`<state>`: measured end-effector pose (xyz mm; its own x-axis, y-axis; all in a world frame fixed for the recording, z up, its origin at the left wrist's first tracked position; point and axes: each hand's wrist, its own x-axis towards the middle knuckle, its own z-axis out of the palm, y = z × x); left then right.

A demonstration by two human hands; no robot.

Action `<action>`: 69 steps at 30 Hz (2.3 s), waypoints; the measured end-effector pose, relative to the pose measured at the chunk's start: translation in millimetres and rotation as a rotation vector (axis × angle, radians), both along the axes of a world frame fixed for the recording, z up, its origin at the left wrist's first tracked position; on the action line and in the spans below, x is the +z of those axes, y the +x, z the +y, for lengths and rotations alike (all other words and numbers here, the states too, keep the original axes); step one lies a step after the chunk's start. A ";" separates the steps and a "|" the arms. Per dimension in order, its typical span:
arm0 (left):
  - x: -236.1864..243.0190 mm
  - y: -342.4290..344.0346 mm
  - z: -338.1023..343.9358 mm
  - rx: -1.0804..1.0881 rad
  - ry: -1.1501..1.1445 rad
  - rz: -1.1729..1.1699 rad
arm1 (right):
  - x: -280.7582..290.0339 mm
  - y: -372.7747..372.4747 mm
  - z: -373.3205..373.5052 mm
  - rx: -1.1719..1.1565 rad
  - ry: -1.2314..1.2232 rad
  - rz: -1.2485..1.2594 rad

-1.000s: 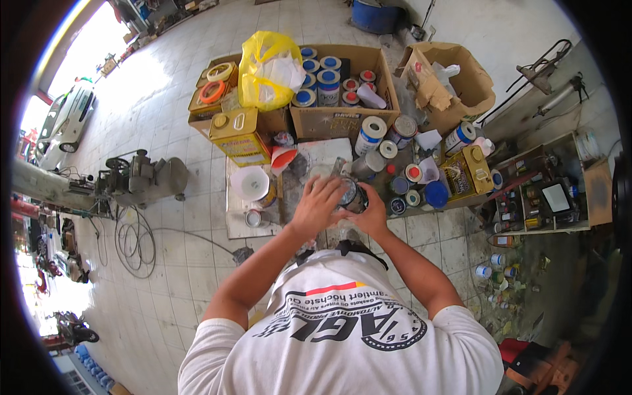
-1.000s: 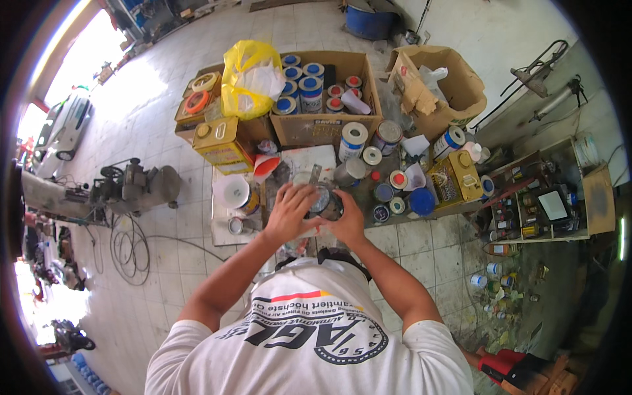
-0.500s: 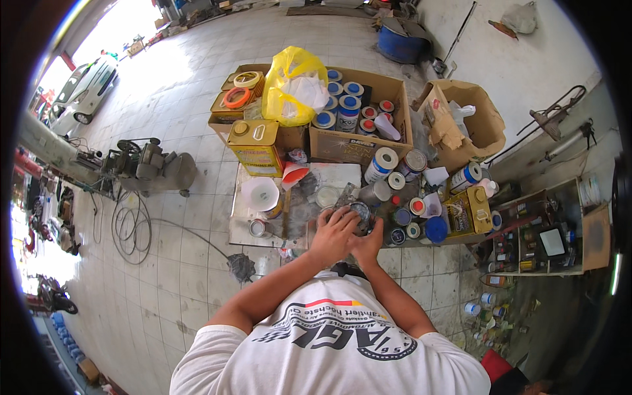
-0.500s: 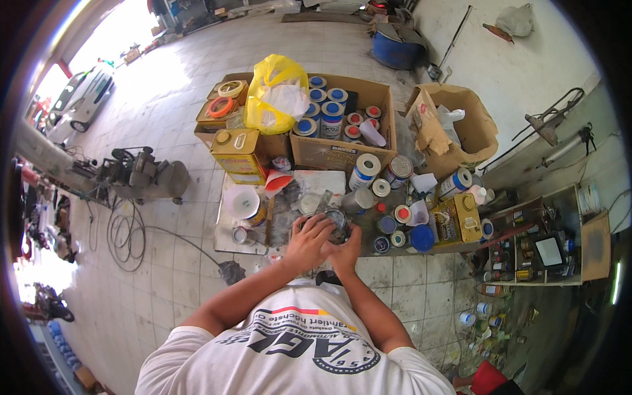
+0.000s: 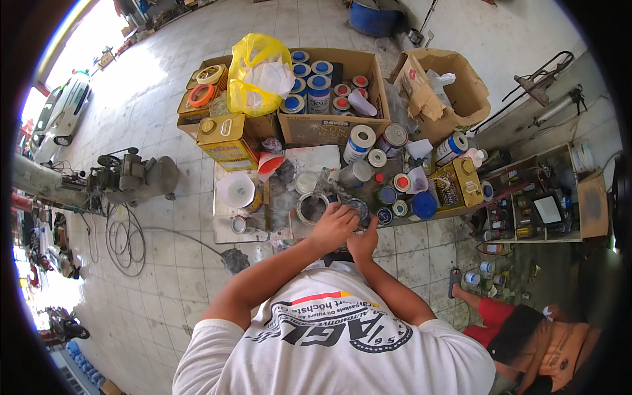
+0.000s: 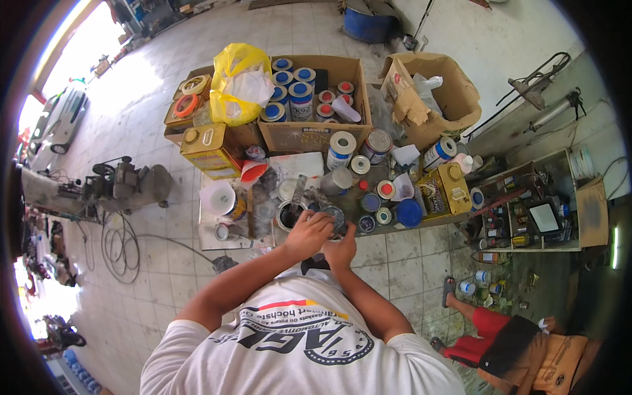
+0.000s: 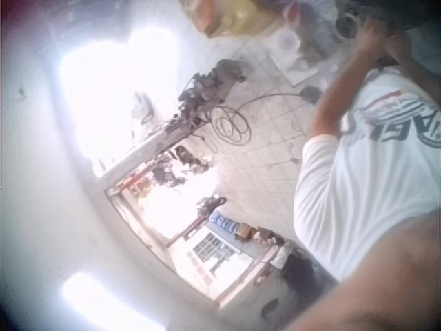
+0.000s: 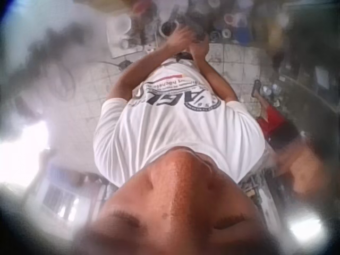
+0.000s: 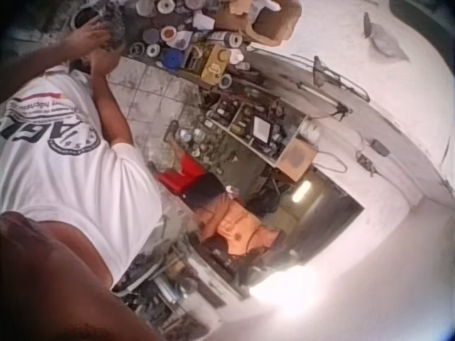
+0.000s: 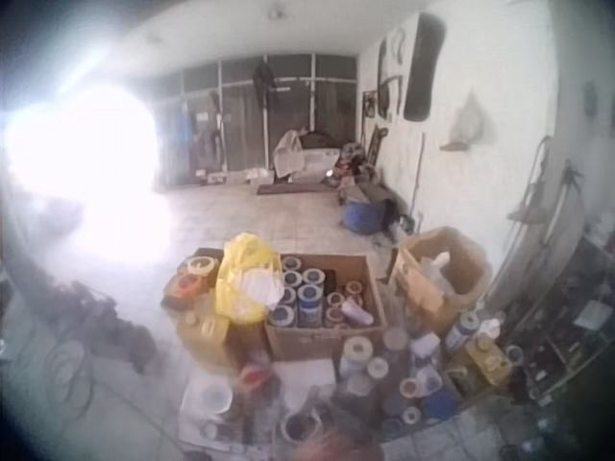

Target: The person opens a paint can, stirs the contents with a stick, and pours some paint into another container. They then walk to a car covered in newspaper and apply paint to a small area using the stick.

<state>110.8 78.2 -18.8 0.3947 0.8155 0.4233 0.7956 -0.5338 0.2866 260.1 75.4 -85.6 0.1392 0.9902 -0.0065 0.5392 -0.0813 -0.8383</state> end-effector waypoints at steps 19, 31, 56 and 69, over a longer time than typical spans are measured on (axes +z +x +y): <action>-100.0 56.7 85.7 -0.036 -0.112 0.155 | -44.5 103.6 -38.4 0.151 -0.077 0.111; -35.9 -2.8 13.2 0.157 -0.230 -0.456 | -79.5 70.5 1.8 0.557 -0.260 -0.133; -55.4 -94.1 -38.4 0.536 -0.378 -0.726 | 40.2 -61.9 130.8 0.839 -0.167 -0.208; 16.2 -129.5 -36.5 0.394 -0.042 -0.628 | 196.2 -75.6 45.9 1.046 0.123 -0.061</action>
